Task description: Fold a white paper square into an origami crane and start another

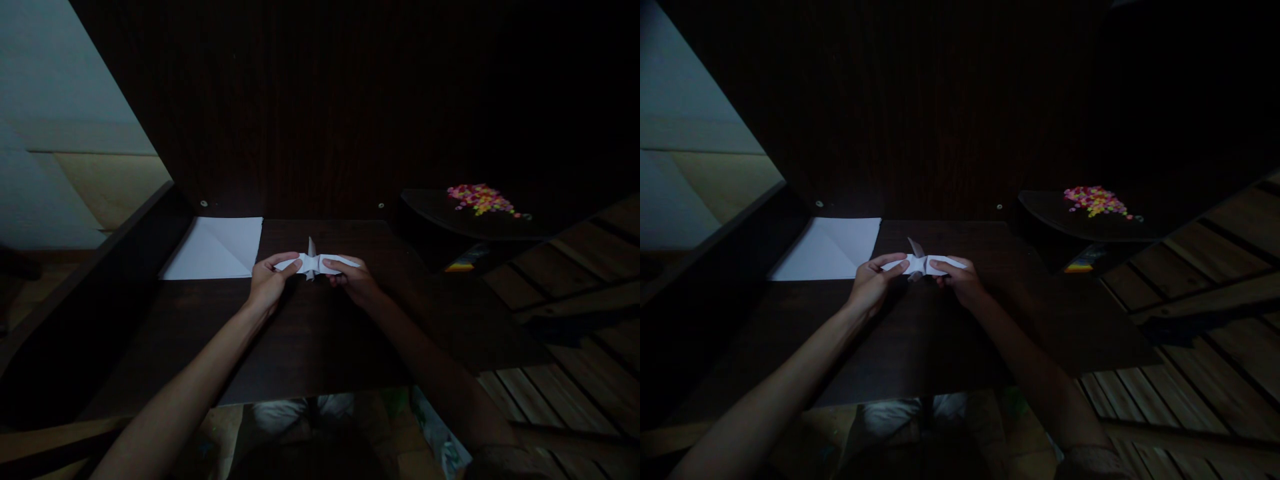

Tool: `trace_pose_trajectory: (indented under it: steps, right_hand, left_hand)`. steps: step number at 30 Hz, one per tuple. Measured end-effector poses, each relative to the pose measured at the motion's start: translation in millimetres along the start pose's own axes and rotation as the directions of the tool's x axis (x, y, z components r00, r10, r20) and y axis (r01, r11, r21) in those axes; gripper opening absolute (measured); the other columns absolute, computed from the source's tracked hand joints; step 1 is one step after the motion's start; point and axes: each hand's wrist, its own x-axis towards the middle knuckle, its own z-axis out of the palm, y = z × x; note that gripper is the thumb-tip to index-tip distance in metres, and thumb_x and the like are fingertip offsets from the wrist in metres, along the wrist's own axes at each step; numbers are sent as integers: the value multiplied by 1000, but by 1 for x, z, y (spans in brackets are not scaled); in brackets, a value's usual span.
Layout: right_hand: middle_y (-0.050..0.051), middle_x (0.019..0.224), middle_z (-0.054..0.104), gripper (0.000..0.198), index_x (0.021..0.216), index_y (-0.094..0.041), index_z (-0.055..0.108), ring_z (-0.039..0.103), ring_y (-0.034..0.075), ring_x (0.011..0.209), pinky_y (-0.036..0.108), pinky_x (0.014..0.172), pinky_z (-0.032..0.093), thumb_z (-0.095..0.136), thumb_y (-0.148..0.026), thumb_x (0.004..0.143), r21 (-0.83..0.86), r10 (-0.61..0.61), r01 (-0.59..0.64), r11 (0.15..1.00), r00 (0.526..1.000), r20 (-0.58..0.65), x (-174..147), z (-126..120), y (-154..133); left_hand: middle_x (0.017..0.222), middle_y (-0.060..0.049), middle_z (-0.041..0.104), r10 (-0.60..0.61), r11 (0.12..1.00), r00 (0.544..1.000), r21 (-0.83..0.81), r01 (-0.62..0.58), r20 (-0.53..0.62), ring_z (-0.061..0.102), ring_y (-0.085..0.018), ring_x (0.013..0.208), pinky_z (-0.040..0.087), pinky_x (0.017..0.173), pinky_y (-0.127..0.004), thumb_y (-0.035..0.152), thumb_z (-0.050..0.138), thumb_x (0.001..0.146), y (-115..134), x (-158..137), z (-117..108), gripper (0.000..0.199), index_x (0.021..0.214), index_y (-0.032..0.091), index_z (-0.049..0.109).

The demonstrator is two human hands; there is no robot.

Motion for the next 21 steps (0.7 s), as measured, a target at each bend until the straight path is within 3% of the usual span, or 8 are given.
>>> trace_pose_trajectory:
  steps: [14,21]
  right_hand:
    - [2,60,64,30,73,-13,72,52,9,49,20,41,39,85,-33,54,15,-7,7,1000,1000,-8,-1,2,0]
    - [-2,59,60,30,72,-16,65,50,8,46,21,38,38,80,-41,63,30,-125,126,992,991,-43,-3,8,6]
  left_hand:
    - [58,-1,65,-1,1000,1000,12,1,-6,57,-12,53,43,52,-21,26,86,52,-1,1,-1,43,91,11,74]
    - [51,5,52,187,970,982,162,-179,-37,35,-5,43,26,42,-18,33,83,62,-3,-1,-1,34,91,16,75]
